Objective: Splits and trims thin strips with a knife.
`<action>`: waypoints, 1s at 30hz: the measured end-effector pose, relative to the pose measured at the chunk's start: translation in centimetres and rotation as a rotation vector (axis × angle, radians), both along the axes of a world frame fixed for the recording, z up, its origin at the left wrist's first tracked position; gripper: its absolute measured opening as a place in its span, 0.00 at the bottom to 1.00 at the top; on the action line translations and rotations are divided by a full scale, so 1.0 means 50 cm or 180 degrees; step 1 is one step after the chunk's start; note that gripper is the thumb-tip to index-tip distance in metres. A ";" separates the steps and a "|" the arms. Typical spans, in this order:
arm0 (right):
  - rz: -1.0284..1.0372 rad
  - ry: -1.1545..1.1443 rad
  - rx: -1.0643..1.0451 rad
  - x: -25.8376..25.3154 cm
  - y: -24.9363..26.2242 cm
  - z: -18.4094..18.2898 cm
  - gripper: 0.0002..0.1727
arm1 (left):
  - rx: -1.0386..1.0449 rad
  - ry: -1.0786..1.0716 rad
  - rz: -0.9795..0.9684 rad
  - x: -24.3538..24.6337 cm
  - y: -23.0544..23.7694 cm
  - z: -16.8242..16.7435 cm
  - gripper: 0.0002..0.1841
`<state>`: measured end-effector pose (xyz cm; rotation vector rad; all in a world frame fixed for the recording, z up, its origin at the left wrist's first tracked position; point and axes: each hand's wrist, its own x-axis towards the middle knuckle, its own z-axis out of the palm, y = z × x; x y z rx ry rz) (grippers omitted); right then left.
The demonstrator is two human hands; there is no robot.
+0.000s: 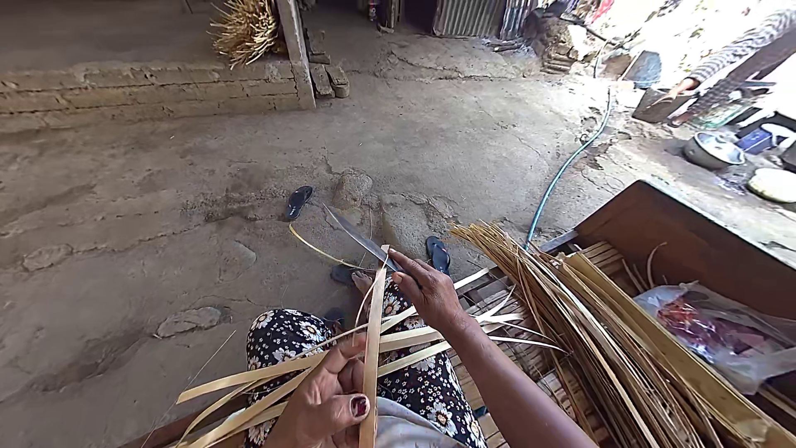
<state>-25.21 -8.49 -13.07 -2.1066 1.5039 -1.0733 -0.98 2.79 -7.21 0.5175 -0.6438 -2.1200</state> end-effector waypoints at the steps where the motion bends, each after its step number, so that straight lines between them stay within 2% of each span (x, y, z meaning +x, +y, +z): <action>1: 0.0031 -0.0152 0.0186 -0.002 -0.004 0.006 0.31 | -0.0071 -0.0125 0.0017 0.001 -0.006 0.003 0.32; 3: 0.0149 -0.0620 0.0601 -0.002 -0.009 0.025 0.31 | -0.0622 -0.0695 0.0356 0.002 -0.044 -0.006 0.29; 5: 0.0344 -0.1311 0.1059 0.010 -0.001 0.057 0.29 | -0.1826 -0.1832 0.1093 0.009 -0.122 -0.044 0.26; 6: 0.0455 -0.1688 0.1261 0.018 0.006 0.076 0.27 | -0.2355 -0.2478 0.1398 0.015 -0.168 -0.064 0.28; 7: 0.0554 -0.1990 0.1424 0.026 0.013 0.094 0.26 | -0.2707 -0.2975 0.1571 0.021 -0.209 -0.078 0.30; 9: 0.0730 -0.2281 0.1622 0.038 0.025 0.123 0.26 | -0.3037 -0.3379 0.1604 0.020 -0.263 -0.083 0.30; 12: 0.0951 -0.2419 0.1826 0.049 0.040 0.150 0.25 | -0.3426 -0.3208 0.1753 -0.004 -0.285 -0.076 0.17; 13: 0.0996 -0.2479 0.1887 0.050 0.043 0.155 0.25 | -0.3405 -0.3048 0.1840 -0.012 -0.285 -0.075 0.11; 15: 0.1002 -0.2637 0.1980 0.052 0.046 0.159 0.25 | -0.3291 -0.2761 0.1886 -0.019 -0.281 -0.069 0.07; 20: 0.0815 -0.3094 0.2125 0.058 0.037 0.148 0.26 | -0.3271 -0.2457 0.2079 -0.003 -0.265 -0.059 0.06; 24: 0.0264 -0.3326 0.1917 0.054 0.013 0.133 0.25 | -0.3191 -0.2375 0.2296 0.030 -0.261 -0.033 0.06; 27: -0.0186 -0.3092 0.1603 0.045 0.003 0.126 0.25 | -0.3221 -0.2431 0.2574 0.051 -0.265 -0.009 0.06; 30: -0.0094 -0.2276 0.1457 0.047 0.028 0.133 0.23 | -0.3046 -0.2560 0.2842 0.051 -0.273 0.006 0.06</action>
